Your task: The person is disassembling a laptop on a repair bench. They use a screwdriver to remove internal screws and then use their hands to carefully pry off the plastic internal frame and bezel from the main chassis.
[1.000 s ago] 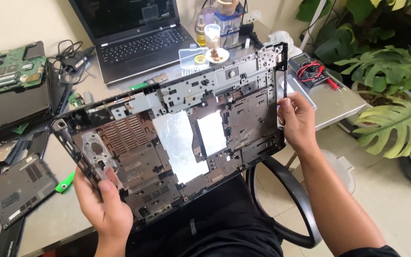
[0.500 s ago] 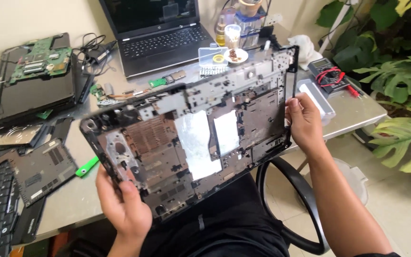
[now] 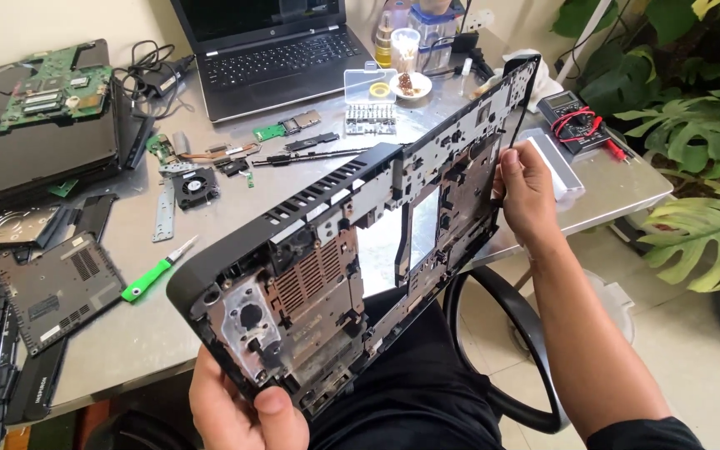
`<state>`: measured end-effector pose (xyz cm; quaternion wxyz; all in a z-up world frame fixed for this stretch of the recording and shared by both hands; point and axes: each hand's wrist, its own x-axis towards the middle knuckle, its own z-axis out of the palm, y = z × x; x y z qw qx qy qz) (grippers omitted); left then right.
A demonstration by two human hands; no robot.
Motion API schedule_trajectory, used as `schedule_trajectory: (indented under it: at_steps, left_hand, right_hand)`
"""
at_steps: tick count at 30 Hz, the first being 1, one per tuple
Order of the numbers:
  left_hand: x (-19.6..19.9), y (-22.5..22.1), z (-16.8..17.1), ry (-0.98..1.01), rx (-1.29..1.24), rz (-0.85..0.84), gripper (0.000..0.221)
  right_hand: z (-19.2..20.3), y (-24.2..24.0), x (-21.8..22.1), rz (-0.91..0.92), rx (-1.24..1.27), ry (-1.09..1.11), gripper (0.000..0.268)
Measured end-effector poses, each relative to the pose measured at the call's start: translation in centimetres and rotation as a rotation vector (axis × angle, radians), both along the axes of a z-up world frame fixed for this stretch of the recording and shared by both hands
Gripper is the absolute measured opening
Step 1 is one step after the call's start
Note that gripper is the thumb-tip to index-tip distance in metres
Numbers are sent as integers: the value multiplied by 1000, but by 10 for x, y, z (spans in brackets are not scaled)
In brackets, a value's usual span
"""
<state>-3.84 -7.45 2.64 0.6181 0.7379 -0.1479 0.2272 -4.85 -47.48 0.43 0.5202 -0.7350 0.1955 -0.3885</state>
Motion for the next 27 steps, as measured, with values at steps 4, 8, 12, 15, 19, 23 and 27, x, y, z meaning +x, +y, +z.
schedule_trajectory:
  at_steps: [4, 8, 12, 15, 19, 23, 27]
  left_hand:
    - [15, -5, 7, -33, -101, -94, 76]
    - [52, -6, 11, -81, -209, -185, 64]
    - [101, 0, -8, 290, -203, -216, 58]
    - [125, -2, -11, 544, -193, -230, 57]
    - [159, 6, -12, 685, -90, -168, 81]
    - [147, 0, 47, 1037, -377, -205, 42]
    - [143, -3, 48, 993, -792, -540, 12]
  right_hand:
    - [2, 2, 1, -9, -15, 20, 27]
    - [19, 15, -5, -28, 32, 77, 23]
    - [43, 22, -16, -134, -165, 477, 26]
    - [46, 7, -23, 53, -149, 509, 46]
    - [73, 24, -38, 87, -121, 552, 45]
    - [66, 19, -37, 225, 181, 138, 27]
    - [96, 64, -29, -29, 821, -16, 20]
